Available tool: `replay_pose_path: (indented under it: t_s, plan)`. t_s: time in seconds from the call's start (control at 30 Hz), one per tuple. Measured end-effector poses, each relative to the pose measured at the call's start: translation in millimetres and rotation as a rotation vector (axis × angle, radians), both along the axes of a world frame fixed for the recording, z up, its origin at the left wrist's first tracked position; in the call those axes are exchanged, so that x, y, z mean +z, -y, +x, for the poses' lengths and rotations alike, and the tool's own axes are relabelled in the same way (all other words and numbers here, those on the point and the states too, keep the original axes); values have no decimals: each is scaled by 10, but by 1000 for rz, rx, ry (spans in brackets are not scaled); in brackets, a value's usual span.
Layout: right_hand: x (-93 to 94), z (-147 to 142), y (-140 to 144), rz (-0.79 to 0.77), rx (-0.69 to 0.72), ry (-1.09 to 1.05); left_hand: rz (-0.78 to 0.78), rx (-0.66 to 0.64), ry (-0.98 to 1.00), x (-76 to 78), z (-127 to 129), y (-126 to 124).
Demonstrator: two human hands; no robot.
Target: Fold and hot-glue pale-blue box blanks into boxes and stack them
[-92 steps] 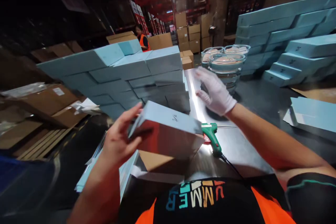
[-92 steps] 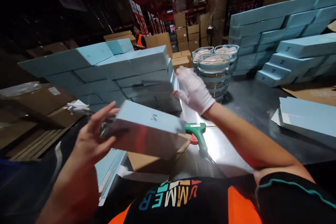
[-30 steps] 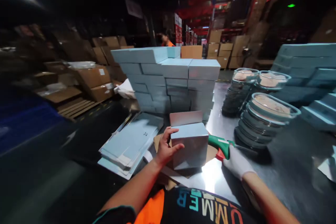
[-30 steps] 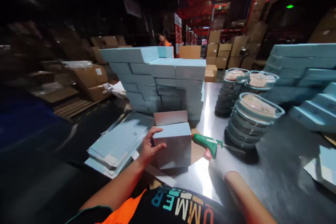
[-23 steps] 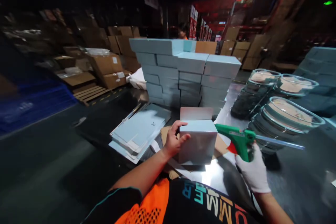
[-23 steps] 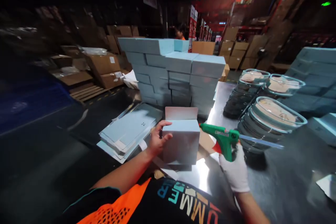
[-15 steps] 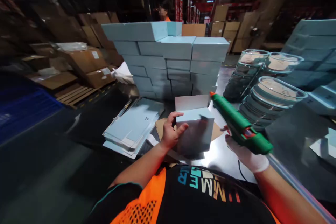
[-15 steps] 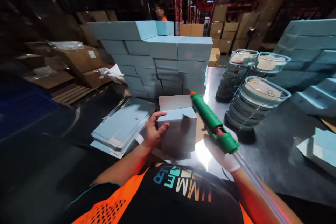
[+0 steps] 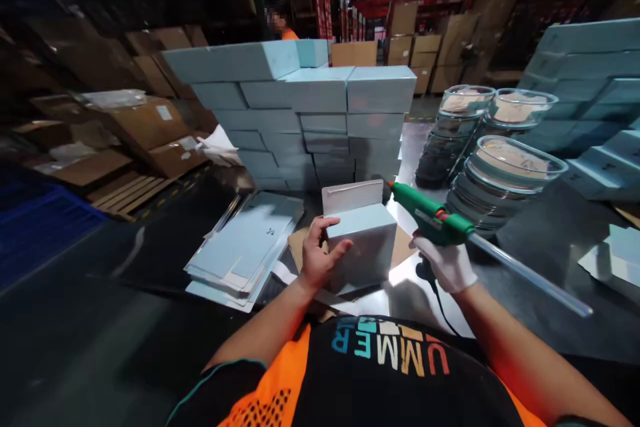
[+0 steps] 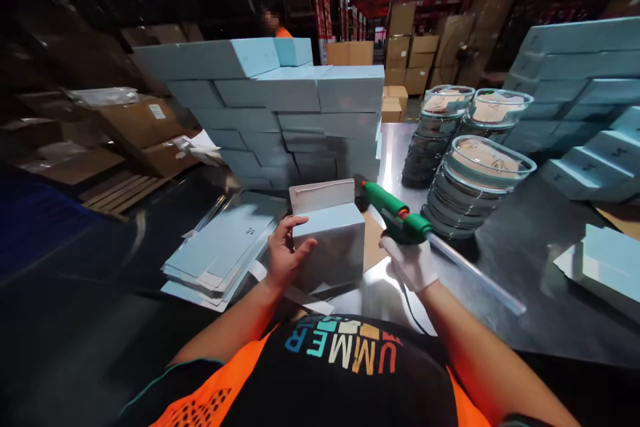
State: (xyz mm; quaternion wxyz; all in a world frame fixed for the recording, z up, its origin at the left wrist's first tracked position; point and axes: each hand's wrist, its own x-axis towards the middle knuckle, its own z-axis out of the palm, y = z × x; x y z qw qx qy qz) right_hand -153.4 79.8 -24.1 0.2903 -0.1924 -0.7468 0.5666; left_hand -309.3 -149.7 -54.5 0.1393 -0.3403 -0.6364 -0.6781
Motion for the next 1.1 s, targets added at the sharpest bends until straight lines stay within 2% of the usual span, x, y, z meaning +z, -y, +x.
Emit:
replay_pose_path:
  t_s: [0.07, 0.13, 0.17, 0.27, 0.33, 0.4, 0.53, 0.63, 0.7, 0.8, 0.87, 0.97, 1.03, 1.1]
  plan:
    - [-66, -11, -63, -203, 25, 59, 16, -1, 57, 6, -19, -3]
    - [-148, -32, -140, -300, 62, 192, 22, -12, 128, 7, -37, -8]
    - [-183, -37, -194, -270, 59, 262, 24, -21, 158, 6, -46, -8]
    - [-226, -18, -381, -32, -37, 369, 30, -33, 193, 0, -72, 0]
    - [-189, -13, -441, 43, -96, 340, 16, -31, 186, -6, -79, -1]
    - [-116, -76, -379, 86, -92, 261, -3, -34, 172, -17, -73, -19]
    - [45, -418, -23, -4, 142, -9, -13, -84, 97, -57, -41, -97]
    - [81, -592, 122, -36, 248, -82, -5, -117, 52, -103, -47, -139]
    - [51, -569, 95, 7, 303, -102, 9, -132, 26, -126, -73, -148]
    - [-28, -404, -11, 195, 398, -174, 129, -179, -26, -110, -134, -131]
    - [-59, -290, -41, 298, 445, -202, 152, -256, -102, -58, -184, -90]
    - [-45, -192, 0, 362, 530, -214, -26, -386, -229, 48, -247, 0]
    - [-30, -169, 46, 394, 540, -226, -124, -412, -249, 100, -261, 49]
    - [-60, -150, 87, 375, 494, -219, -139, -408, -246, 114, -246, 69]
